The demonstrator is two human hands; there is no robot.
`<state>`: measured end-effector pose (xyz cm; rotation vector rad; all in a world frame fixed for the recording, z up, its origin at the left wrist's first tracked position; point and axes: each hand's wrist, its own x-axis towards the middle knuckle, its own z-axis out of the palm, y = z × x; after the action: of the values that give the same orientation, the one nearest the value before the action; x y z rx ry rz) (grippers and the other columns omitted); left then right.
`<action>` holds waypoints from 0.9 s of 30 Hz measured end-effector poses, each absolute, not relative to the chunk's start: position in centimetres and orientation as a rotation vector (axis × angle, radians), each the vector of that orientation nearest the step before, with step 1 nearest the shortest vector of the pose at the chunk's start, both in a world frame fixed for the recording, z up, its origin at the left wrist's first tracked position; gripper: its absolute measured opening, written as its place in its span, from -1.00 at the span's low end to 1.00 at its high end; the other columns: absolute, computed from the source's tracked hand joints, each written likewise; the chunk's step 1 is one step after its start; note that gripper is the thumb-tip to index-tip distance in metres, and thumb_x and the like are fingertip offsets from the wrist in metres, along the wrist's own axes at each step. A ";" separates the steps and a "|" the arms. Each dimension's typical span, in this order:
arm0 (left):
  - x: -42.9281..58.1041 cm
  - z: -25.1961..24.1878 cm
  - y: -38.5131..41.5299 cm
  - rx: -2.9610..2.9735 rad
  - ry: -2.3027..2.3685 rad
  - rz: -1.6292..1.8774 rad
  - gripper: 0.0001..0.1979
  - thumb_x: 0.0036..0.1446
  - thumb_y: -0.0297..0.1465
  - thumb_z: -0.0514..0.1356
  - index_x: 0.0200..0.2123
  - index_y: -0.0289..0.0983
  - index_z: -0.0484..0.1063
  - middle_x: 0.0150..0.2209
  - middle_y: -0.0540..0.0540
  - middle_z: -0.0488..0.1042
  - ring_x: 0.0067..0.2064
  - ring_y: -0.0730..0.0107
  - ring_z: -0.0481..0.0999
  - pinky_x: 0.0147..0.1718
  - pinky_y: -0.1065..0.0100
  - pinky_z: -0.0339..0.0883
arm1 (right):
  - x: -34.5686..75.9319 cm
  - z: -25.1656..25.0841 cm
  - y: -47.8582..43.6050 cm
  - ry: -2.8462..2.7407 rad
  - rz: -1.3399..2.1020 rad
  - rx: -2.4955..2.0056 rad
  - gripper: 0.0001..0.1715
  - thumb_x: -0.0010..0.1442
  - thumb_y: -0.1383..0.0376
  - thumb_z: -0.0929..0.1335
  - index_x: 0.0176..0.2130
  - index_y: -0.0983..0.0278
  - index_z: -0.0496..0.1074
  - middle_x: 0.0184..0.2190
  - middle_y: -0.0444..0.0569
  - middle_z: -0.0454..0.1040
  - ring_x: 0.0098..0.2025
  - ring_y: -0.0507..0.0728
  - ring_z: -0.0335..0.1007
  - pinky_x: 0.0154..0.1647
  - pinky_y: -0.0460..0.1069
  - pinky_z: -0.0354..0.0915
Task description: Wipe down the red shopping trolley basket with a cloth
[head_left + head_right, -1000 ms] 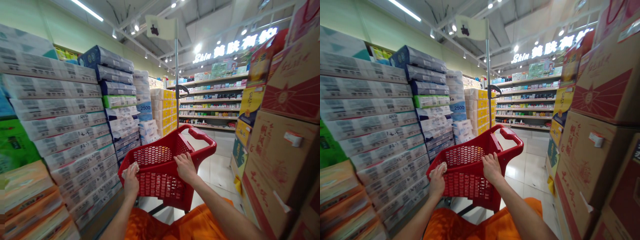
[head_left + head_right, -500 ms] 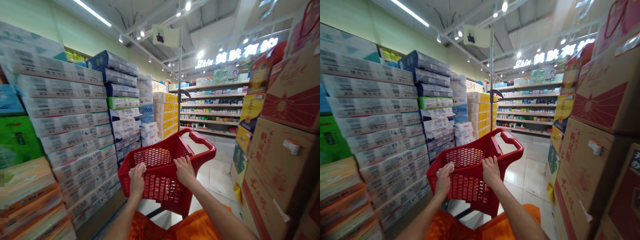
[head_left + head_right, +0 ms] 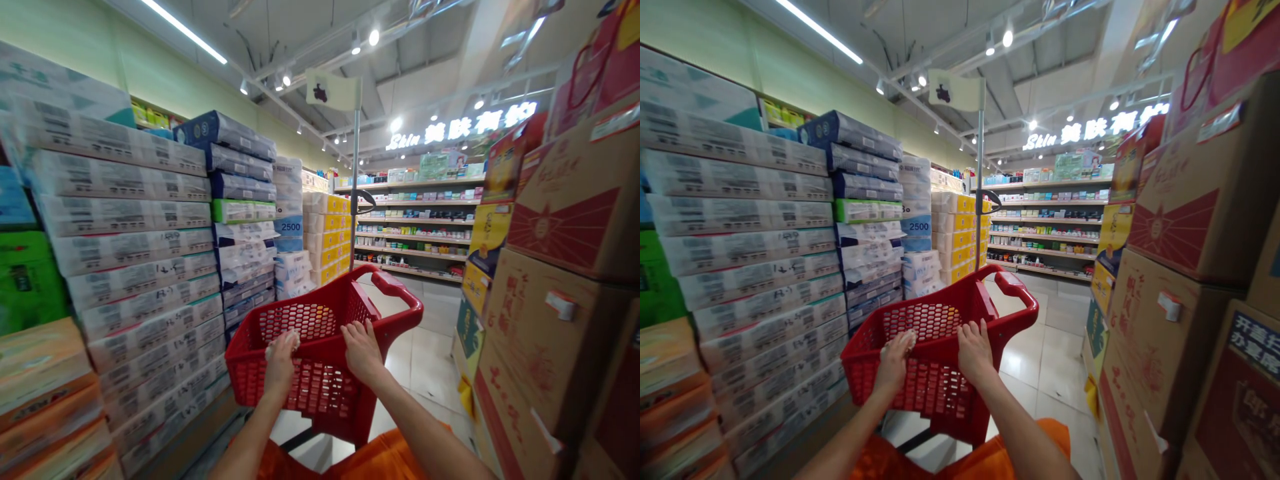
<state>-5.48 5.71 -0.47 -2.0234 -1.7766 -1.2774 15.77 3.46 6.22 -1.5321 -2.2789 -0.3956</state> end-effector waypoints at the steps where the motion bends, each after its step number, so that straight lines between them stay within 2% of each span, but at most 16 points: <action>1: -6.2 -0.6 5.6 -1.951 -1.807 -1.287 -0.52 -0.06 -0.66 -0.10 -0.10 -0.25 0.37 0.01 -0.14 0.35 0.07 0.28 0.27 0.06 0.10 0.11 | 15.7 6.2 3.5 -2.278 -0.393 -1.528 -0.43 0.05 0.39 0.17 0.09 0.35 0.21 0.03 0.08 0.28 0.11 0.22 -0.01 0.18 0.13 -0.46; 5: -3.6 -0.2 5.7 -2.040 -1.675 -1.305 -0.50 -0.08 -0.68 -0.10 -0.10 -0.23 0.36 0.00 -0.09 0.37 0.05 0.34 0.29 0.06 0.15 0.14 | 15.5 6.3 3.4 -2.271 -0.402 -1.529 -0.42 0.04 0.40 0.17 0.09 0.36 0.21 0.03 0.07 0.29 0.10 0.21 0.00 0.19 0.12 -0.43; 9: 0.3 0.7 5.6 -2.290 -1.492 -1.258 -0.46 -0.06 -0.69 -0.11 -0.01 -0.26 0.29 0.08 -0.11 0.29 0.13 0.38 0.18 0.11 0.20 0.07 | 15.7 6.4 3.3 -2.290 -0.424 -1.544 -0.43 0.06 0.40 0.16 0.09 0.37 0.20 0.03 0.08 0.28 0.11 0.20 -0.01 0.19 0.12 -0.43; 14: -5.4 -0.1 5.1 -2.046 -1.756 -1.250 -0.52 -0.02 -0.66 -0.11 -0.07 -0.26 0.34 0.04 -0.15 0.32 0.09 0.28 0.24 0.07 0.11 0.07 | 15.9 6.2 3.4 -2.282 -0.401 -1.511 -0.42 0.05 0.40 0.17 0.09 0.39 0.20 0.03 0.08 0.28 0.11 0.21 -0.01 0.19 0.12 -0.46; 17: -6.7 -0.4 5.0 -1.905 -1.795 -1.291 -0.56 -0.01 -0.64 -0.09 -0.12 -0.23 0.37 0.00 -0.12 0.36 0.05 0.29 0.28 0.05 0.13 0.10 | 15.6 6.1 3.5 -2.257 -0.386 -1.512 -0.43 0.05 0.41 0.16 0.08 0.40 0.22 0.02 0.08 0.30 0.10 0.21 0.01 0.18 0.11 -0.45; 23: -0.9 0.3 5.5 -2.227 -1.557 -1.225 -0.47 -0.06 -0.69 -0.11 -0.02 -0.26 0.30 0.07 -0.12 0.29 0.12 0.36 0.20 0.10 0.18 0.04 | 15.6 6.2 3.4 -2.278 -0.415 -1.527 -0.43 0.05 0.41 0.17 0.09 0.38 0.21 0.03 0.08 0.28 0.10 0.20 0.00 0.18 0.11 -0.42; 27: -5.4 -0.7 5.5 -2.119 -1.699 -1.212 -0.49 -0.03 -0.66 -0.11 -0.03 -0.22 0.30 0.06 -0.11 0.30 0.10 0.32 0.21 0.08 0.14 0.06 | 15.8 6.2 3.4 -2.286 -0.407 -1.514 -0.43 0.05 0.40 0.17 0.09 0.37 0.21 0.02 0.08 0.29 0.09 0.20 0.00 0.18 0.11 -0.41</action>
<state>-5.37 5.52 -0.71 -2.1188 -1.6988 -1.2124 15.81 3.40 6.21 -1.5137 -2.2865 -0.4073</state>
